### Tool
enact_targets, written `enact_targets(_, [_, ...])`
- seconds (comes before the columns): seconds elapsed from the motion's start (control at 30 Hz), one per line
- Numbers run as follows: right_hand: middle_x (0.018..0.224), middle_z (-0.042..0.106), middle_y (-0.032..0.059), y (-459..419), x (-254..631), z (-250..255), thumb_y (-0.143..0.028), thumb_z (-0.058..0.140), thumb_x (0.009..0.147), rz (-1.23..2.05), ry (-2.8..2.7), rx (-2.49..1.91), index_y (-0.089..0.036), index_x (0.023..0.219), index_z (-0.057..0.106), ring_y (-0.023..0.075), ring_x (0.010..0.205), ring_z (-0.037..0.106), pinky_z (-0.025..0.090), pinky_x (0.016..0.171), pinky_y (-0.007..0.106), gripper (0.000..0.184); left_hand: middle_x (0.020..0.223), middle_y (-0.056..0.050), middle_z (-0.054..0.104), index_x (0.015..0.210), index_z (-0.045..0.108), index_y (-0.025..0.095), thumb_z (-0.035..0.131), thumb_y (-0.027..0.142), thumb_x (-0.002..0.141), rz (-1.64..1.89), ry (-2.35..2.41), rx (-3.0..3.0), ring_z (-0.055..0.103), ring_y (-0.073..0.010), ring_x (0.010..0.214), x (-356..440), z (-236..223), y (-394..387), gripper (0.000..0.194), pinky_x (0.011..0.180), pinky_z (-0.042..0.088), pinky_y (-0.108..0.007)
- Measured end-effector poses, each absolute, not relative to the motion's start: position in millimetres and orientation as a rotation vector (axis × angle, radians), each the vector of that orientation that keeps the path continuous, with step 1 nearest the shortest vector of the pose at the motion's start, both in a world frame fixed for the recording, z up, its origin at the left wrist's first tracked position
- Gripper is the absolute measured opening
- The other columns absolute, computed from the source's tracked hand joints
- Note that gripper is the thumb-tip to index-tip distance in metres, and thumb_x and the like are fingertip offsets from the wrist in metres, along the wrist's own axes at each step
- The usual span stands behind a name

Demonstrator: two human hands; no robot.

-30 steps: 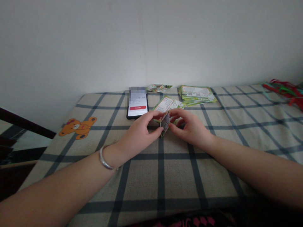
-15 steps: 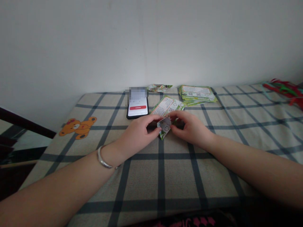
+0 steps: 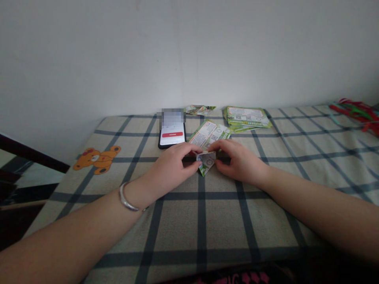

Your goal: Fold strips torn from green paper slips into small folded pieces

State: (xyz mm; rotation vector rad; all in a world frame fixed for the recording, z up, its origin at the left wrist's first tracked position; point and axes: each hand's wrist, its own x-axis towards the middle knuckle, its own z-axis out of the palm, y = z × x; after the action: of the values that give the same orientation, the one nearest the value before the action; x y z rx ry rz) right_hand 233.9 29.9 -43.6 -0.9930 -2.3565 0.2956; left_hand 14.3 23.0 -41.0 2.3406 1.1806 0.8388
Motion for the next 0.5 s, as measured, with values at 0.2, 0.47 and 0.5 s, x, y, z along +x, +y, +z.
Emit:
enact_targets(0.2, [0.095,0.066,0.0069,29.8,233.6,-42.0,-0.011,0.055,0.076,0.233,-2.423,-0.937,-0.016,0.105,0.059,0.0190,0.089,0.060,0.047,0.078,0.031,0.030,0.100,-0.002,0.067,0.102,0.062,0.020,0.064,0.022,0.081,0.859,1.161,2.343,0.063,-0.0172,0.093,12.6,-44.5,24.8,0.021,0.084,0.051,-0.033])
enact_targets(0.47, [0.095,0.068,0.0080,31.4,235.2,-38.5,-0.022,0.056,0.084,0.183,-2.481,-0.883,-0.018,0.101,0.058,0.0201,0.090,0.061,0.046,0.079,0.033,0.017,0.086,-0.001,0.066,0.095,0.061,0.019,0.061,0.021,0.081,0.820,1.263,2.275,0.063,-0.0157,0.080,14.3,-45.4,23.1,0.014,0.073,0.052,-0.031])
enact_targets(0.5, [0.095,0.068,0.0079,31.3,235.0,-38.1,-0.021,0.056,0.084,0.165,-2.495,-0.878,-0.018,0.101,0.058,0.0201,0.090,0.062,0.046,0.079,0.033,0.017,0.086,-0.001,0.066,0.093,0.061,0.019,0.060,0.021,0.082,0.808,1.265,2.259,0.063,-0.0157,0.080,14.5,-45.7,23.1,0.011,0.072,0.052,-0.031])
